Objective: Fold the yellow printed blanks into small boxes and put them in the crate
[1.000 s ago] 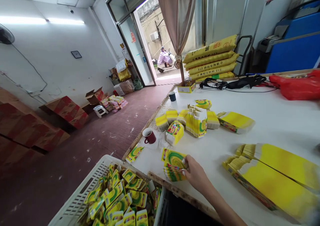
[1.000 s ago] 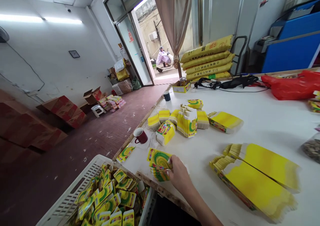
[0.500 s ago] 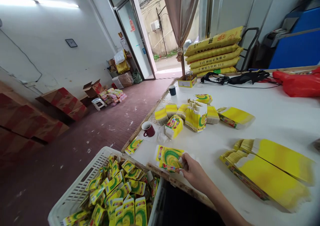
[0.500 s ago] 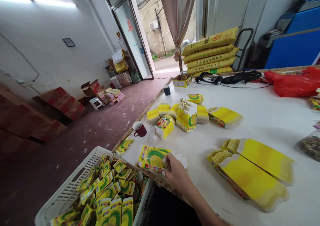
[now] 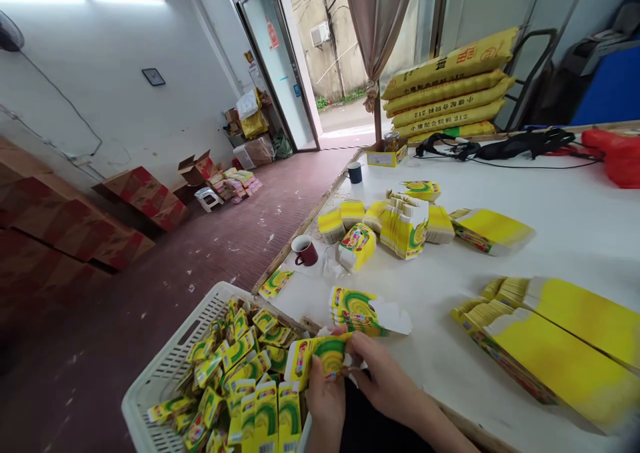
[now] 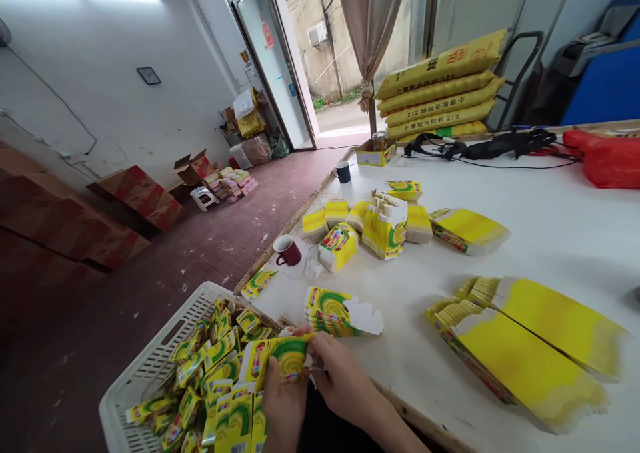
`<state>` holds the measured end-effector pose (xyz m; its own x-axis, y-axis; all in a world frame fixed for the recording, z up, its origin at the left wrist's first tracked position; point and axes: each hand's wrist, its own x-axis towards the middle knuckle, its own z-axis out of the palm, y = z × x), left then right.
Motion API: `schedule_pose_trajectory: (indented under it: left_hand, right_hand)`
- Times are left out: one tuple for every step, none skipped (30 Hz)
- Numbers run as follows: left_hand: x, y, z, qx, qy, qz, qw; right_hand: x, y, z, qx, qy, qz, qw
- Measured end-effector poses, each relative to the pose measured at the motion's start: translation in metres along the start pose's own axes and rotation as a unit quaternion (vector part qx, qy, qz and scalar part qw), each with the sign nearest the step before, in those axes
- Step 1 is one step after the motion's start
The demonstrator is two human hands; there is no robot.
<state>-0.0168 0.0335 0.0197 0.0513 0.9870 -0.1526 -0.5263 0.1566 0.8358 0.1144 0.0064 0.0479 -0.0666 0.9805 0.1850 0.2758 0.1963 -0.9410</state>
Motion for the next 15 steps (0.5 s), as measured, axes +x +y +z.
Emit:
schedule_pose_trajectory:
  left_hand:
    - [0.000,0.003,0.003,-0.025,0.010,-0.003,1.000]
    - [0.000,0.005,0.006,-0.042,0.017,0.000,0.999]
    - [0.000,0.008,0.010,-0.052,0.021,0.008,0.998]
    - [-0.001,0.011,0.013,-0.058,0.021,0.013,0.998]
    - [-0.002,0.013,0.017,-0.059,0.017,0.013,0.998]
    - [-0.002,0.016,0.020,-0.056,0.004,0.005,0.998]
    - [-0.003,0.019,0.022,-0.050,-0.015,-0.009,0.999]
    - [-0.003,0.021,0.023,-0.044,-0.037,-0.023,0.998]
    - [-0.003,0.022,0.024,-0.039,-0.059,-0.035,0.997]
    - [-0.002,0.023,0.024,-0.039,-0.073,-0.040,0.996]
    - [-0.001,0.023,0.023,-0.042,-0.074,-0.037,0.996]
    - [0.001,0.021,0.022,-0.048,-0.060,-0.027,0.997]
    - [0.003,0.019,0.020,-0.052,-0.037,-0.012,0.998]
    - [0.004,0.016,0.017,-0.049,-0.009,0.003,0.999]
    - [0.006,0.012,0.014,-0.040,0.014,0.015,0.999]
  right_hand:
    - [-0.003,-0.002,0.003,0.008,0.005,-0.012,1.000]
    - [-0.006,-0.004,0.004,0.020,0.010,-0.019,1.000]
    - [-0.008,-0.006,0.005,0.035,0.010,-0.019,0.999]
    - [-0.010,-0.008,0.005,0.055,0.006,-0.013,0.998]
    - [-0.011,-0.009,0.004,0.078,-0.001,-0.003,0.997]
    - [-0.013,-0.010,0.004,0.104,-0.013,0.007,0.994]
    - [-0.014,-0.010,0.004,0.131,-0.025,0.017,0.991]
    - [-0.014,-0.010,0.005,0.156,-0.036,0.023,0.987]
    - [-0.015,-0.010,0.007,0.181,-0.044,0.026,0.982]
    - [-0.016,-0.009,0.009,0.203,-0.048,0.030,0.978]
    - [-0.016,-0.009,0.012,0.221,-0.050,0.035,0.973]
    - [-0.017,-0.008,0.015,0.232,-0.050,0.042,0.970]
    - [-0.017,-0.008,0.018,0.236,-0.048,0.051,0.969]
    - [-0.016,-0.007,0.021,0.234,-0.043,0.063,0.969]
    - [-0.015,-0.005,0.024,0.228,-0.033,0.075,0.970]
